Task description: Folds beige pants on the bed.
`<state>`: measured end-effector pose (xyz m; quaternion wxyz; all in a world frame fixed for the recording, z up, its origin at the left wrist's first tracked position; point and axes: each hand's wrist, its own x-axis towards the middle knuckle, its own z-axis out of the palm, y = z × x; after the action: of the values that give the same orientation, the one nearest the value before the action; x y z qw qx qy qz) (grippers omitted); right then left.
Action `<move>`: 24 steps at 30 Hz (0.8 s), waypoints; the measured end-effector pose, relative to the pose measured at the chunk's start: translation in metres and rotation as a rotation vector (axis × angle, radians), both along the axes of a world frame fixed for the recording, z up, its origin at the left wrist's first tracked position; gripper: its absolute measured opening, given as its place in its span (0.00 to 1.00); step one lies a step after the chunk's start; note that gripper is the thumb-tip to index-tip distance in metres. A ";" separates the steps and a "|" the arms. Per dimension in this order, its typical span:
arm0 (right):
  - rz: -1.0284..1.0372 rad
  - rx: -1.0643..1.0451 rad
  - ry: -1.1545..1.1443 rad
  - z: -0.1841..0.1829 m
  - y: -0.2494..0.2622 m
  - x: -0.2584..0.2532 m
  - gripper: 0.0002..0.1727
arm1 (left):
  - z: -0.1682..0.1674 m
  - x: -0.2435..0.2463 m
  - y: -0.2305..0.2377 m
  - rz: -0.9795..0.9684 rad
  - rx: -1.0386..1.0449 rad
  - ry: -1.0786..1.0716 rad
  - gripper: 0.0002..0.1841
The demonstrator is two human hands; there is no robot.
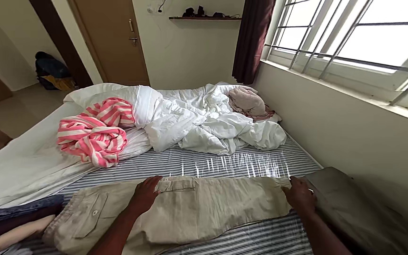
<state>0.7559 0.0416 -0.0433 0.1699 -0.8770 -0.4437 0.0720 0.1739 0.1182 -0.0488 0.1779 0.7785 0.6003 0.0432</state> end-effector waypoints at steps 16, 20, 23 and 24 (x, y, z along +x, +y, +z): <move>-0.070 0.314 -0.033 0.010 -0.006 0.011 0.18 | -0.002 0.007 0.056 0.077 0.113 -0.037 0.19; 0.023 0.304 -0.176 0.004 -0.005 -0.003 0.29 | 0.003 0.019 0.039 0.119 0.173 0.029 0.31; 0.186 0.330 -0.200 0.008 0.001 -0.013 0.26 | 0.016 0.020 0.019 -0.031 0.247 -0.026 0.25; 0.294 0.307 -0.174 0.007 0.003 -0.016 0.22 | 0.024 0.022 0.006 -0.121 0.200 -0.018 0.22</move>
<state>0.7396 0.0442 -0.0359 0.2502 -0.7696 -0.5854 -0.0483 0.1957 0.1245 -0.0245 0.1070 0.8268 0.5433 0.0988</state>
